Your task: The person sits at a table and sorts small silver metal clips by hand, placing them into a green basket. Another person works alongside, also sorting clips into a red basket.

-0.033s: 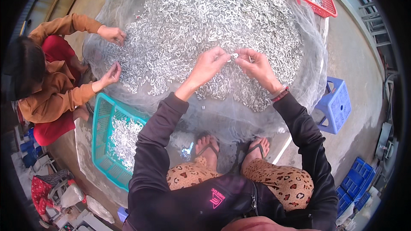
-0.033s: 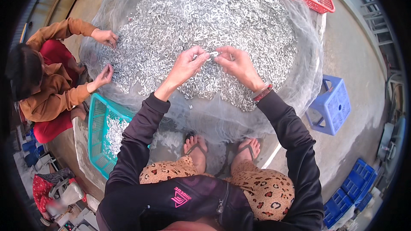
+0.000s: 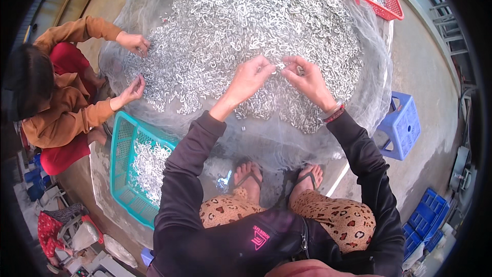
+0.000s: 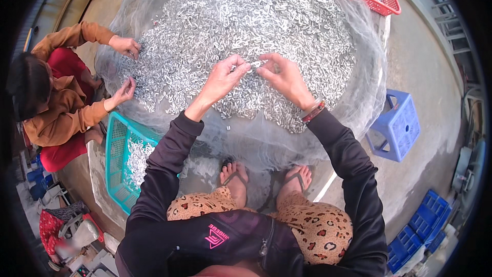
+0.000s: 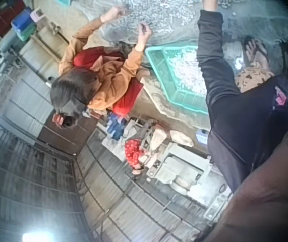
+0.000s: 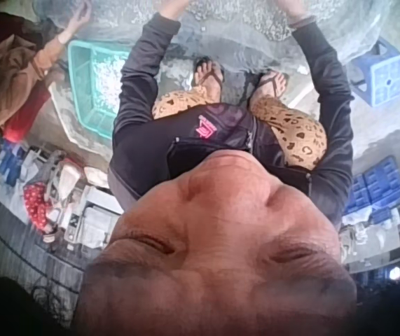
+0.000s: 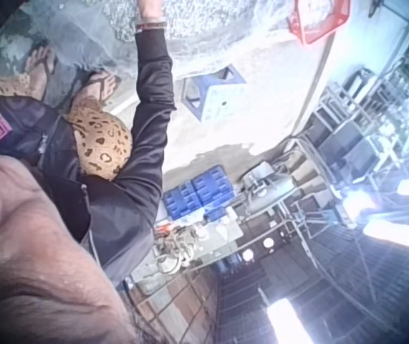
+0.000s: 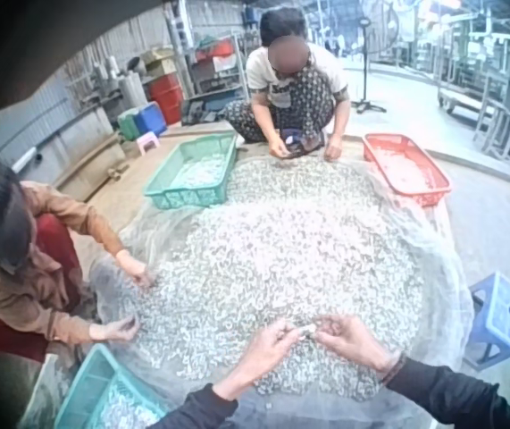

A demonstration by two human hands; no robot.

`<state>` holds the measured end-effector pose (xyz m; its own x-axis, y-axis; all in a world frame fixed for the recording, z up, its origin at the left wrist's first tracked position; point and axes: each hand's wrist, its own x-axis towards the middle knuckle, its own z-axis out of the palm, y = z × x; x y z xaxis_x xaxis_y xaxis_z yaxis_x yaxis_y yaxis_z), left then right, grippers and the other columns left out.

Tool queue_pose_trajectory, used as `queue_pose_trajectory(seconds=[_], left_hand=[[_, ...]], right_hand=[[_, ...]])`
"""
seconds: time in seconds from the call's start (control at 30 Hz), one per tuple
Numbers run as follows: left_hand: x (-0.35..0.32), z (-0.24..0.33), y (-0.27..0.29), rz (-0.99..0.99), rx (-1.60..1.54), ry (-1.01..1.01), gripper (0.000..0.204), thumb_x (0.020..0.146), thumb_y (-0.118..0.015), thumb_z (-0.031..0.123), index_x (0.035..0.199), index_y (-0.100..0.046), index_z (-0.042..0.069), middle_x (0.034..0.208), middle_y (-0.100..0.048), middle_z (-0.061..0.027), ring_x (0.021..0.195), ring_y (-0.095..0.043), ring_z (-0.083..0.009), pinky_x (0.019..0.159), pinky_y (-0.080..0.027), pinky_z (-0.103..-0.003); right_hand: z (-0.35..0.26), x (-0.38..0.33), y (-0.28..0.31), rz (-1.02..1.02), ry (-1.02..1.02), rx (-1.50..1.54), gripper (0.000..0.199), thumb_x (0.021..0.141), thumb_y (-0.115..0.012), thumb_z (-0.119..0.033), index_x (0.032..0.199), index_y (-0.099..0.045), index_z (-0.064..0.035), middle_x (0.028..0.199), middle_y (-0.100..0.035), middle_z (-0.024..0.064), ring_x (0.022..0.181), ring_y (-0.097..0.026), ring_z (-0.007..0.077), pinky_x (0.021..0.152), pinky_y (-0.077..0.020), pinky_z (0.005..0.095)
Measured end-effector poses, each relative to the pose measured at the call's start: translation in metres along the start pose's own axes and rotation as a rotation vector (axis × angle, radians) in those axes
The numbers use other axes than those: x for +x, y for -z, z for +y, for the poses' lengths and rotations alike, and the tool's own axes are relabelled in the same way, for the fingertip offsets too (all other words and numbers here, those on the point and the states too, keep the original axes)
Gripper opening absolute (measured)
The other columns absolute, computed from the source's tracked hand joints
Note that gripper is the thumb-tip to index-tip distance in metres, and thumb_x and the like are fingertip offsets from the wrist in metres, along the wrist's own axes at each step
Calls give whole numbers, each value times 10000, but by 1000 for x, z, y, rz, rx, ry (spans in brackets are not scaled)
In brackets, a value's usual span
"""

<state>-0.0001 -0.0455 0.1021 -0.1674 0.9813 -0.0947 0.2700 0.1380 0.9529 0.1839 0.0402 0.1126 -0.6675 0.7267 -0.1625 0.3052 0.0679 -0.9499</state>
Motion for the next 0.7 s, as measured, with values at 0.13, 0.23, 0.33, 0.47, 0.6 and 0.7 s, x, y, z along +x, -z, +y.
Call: queue_pose_trajectory(seconds=[0.13,0.23,0.33,0.47,0.6,0.7], left_hand=[[-1,9,-1,40,99,81,250,915,-633,280,826,-581,53,619,-521,18,500,-456,-47,443,-342,-239],[-1,15,-9,18,-297,328,222,915,-639,238,819,-568,51,582,-485,38,454,-401,-36,416,-298,-226],[-1,14,-19,-54,-139,144,223,883,-651,230,812,-593,26,660,-555,-16,570,-488,-91,521,-368,-257],[3,9,-21,57,-299,191,168,910,-645,189,832,-585,53,553,-475,50,448,-385,-18,406,-265,-209],[-1,13,-29,164,80,-267,162,893,-666,202,841,-615,58,604,-526,50,485,-446,-20,428,-310,-197],[0,17,-20,79,-104,8,160,898,-661,205,846,-622,59,615,-524,57,479,-429,-9,423,-304,-182]], right_hand=[[8,-1,-6,124,570,-588,168,873,-609,-81,1030,-580,-31,860,-611,133,734,-629,296,625,-511,344],[9,1,-6,129,614,-632,128,868,-601,-58,991,-576,-40,848,-589,127,735,-623,310,607,-507,370],[7,1,-3,201,610,-600,111,869,-599,-62,973,-568,-43,826,-574,124,714,-614,311,581,-500,377],[1,-4,-2,213,524,-615,95,890,-589,-96,957,-546,-45,830,-578,137,715,-603,329,580,-487,394],[-2,-4,-1,195,294,-511,135,924,-568,-152,939,-499,-37,811,-572,168,756,-589,378,608,-461,432],[-6,-4,-1,120,167,-429,169,942,-545,-182,939,-466,-32,777,-555,180,781,-573,405,628,-444,449]])
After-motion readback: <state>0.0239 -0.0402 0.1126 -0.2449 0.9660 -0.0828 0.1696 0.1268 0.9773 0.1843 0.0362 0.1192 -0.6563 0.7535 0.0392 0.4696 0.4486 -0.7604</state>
